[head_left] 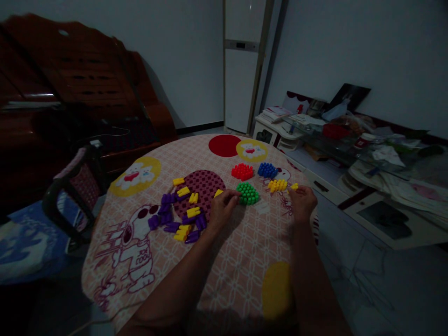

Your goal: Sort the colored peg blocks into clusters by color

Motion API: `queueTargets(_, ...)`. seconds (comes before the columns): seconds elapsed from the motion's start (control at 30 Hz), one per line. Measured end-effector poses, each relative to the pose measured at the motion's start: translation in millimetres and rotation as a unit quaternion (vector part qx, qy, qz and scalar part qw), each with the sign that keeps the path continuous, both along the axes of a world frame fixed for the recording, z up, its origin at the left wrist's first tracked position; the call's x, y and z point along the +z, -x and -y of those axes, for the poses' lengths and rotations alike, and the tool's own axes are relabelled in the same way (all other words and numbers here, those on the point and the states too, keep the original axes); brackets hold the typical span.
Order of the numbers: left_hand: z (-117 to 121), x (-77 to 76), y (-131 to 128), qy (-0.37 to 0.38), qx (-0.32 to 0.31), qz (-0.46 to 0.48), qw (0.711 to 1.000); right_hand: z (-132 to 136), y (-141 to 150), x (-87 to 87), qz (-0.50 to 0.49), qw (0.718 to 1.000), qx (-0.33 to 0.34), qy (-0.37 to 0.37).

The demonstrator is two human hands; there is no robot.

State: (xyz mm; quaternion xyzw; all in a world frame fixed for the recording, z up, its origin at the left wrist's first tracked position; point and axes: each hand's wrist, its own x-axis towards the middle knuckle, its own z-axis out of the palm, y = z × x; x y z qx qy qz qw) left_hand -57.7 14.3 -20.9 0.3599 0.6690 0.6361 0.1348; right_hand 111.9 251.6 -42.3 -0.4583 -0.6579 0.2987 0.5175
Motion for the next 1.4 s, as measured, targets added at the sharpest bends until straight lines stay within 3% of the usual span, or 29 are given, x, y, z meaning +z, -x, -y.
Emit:
queueTargets(0.23, 0, -1.0, 1, -0.004, -0.002, 0.012, 1.0, 4, 7, -3.5, 0.118, 0.992, -0.029, -0.032)
queueTargets(0.77, 1, -2.9, 2, -0.013, -0.007, 0.019, 1.0, -3, 13, -11.4, 0.132, 0.991, 0.019, -0.031)
queueTargets(0.9, 4, 4.5, 1, 0.034, -0.01, -0.043, 0.998, 1, 9, -8.8, 0.102, 0.993, -0.034, -0.043)
queueTargets(1.03, 10, 19.3, 2, 0.11, -0.03, -0.125, 0.986, 14, 8, 0.1, 0.067, 0.99, -0.059, -0.105)
queueTargets(1.2, 44, 42.6, 30, 0.192, -0.038, -0.193, 0.962, 38, 18, 4.8, 0.075, 0.981, 0.045, -0.171)
queueTargets(1.33, 97, 61.1, 65, 0.257, 0.128, -0.195, 0.938, 47, 25, 1.8, 0.073, 0.979, 0.084, -0.17)
queueTargets(1.4, 121, 65.8, 74, 0.302, 0.162, -0.197, 0.919, 47, 26, 0.4, 0.067, 0.979, 0.088, -0.169)
